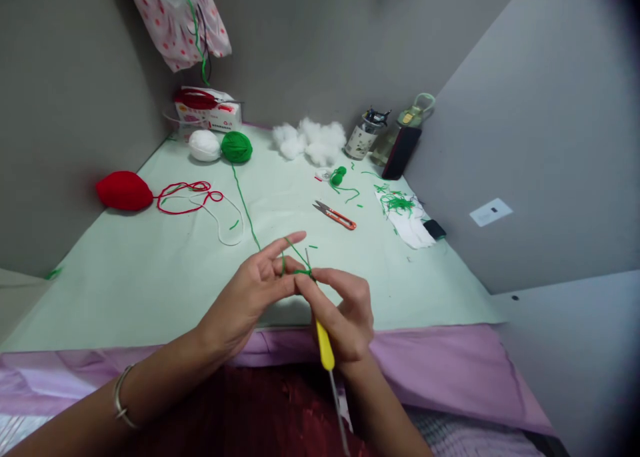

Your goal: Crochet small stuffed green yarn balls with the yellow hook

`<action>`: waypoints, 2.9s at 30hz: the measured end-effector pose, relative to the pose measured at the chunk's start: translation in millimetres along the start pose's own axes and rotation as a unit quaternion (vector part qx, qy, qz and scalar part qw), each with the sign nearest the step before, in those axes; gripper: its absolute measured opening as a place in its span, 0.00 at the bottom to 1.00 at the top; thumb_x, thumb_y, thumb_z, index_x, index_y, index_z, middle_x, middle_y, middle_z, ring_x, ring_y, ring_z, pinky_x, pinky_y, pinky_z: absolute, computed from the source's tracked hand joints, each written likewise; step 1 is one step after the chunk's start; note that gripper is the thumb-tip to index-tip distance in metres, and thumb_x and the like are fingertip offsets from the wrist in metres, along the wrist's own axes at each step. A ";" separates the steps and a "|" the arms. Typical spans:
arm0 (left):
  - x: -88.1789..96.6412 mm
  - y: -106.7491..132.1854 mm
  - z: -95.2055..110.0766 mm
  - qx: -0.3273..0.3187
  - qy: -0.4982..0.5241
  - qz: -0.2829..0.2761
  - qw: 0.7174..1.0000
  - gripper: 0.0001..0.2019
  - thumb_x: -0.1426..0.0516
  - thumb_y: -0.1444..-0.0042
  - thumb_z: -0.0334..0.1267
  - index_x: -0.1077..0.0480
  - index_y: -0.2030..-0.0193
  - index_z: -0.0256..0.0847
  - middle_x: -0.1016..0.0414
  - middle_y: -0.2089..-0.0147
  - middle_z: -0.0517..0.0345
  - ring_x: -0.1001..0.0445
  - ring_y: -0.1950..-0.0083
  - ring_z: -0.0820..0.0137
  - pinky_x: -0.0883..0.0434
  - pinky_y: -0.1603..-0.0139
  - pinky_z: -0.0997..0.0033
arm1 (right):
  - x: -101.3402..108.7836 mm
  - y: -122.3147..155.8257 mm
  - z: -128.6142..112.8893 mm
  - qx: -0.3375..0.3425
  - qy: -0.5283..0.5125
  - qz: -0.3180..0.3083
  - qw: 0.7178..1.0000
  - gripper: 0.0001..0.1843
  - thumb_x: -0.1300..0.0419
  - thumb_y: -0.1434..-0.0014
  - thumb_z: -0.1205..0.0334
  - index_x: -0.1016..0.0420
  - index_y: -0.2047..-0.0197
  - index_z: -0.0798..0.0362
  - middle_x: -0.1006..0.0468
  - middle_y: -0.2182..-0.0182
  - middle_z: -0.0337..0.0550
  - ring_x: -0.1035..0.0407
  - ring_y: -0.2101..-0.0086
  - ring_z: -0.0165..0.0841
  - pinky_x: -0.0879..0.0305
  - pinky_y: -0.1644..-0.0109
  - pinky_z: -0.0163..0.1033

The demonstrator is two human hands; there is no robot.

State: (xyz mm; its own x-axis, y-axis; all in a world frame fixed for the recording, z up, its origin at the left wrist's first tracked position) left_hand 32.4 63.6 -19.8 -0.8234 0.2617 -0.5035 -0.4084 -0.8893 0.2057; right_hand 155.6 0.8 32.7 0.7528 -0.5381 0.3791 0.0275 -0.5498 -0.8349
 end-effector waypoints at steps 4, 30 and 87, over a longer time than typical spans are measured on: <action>-0.8 -1.2 -1.3 0.041 0.052 -0.006 0.998 0.30 0.30 0.45 0.37 0.26 0.35 0.43 0.26 0.65 0.63 0.35 0.66 0.74 0.38 0.60 0.73 | 0.6 -6.6 28.0 -0.147 -0.213 0.046 0.965 0.13 0.45 0.29 0.67 0.19 0.54 0.47 0.20 0.64 0.43 0.25 0.66 0.34 0.26 0.63 0.43; -6.9 -2.1 4.0 -0.031 -0.015 -0.028 0.999 0.19 0.30 0.44 0.37 0.19 0.45 0.48 0.20 0.60 0.58 0.27 0.55 0.69 0.32 0.50 0.71 | -20.3 -5.7 46.5 -0.261 -0.377 0.017 0.888 0.08 0.38 0.32 0.63 0.16 0.59 0.48 0.19 0.64 0.41 0.27 0.66 0.30 0.29 0.62 0.38; -11.4 25.8 46.8 -0.307 -0.368 0.061 0.876 0.15 0.39 0.38 0.31 0.19 0.46 0.46 0.18 0.58 0.55 0.23 0.61 0.67 0.27 0.55 0.66 | -5.1 11.0 -3.4 0.043 0.032 -0.027 0.998 0.31 0.38 0.36 0.73 0.28 0.35 0.35 0.17 0.51 0.45 0.21 0.54 0.41 0.20 0.55 0.48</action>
State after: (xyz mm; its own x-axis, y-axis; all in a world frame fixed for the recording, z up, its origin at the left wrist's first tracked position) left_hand 12.8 55.2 30.5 -0.9695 0.1199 0.2139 -0.1962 -0.9027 -0.3830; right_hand 149.8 -4.6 22.9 0.7057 -0.5501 0.4466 0.1250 -0.5237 -0.8427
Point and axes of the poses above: each hand's wrist, its own y-axis away from the middle knuckle, its own x-axis out of the back of the hand, z = x × y, the point moved 8 cm from there along -y, towards the middle knuckle
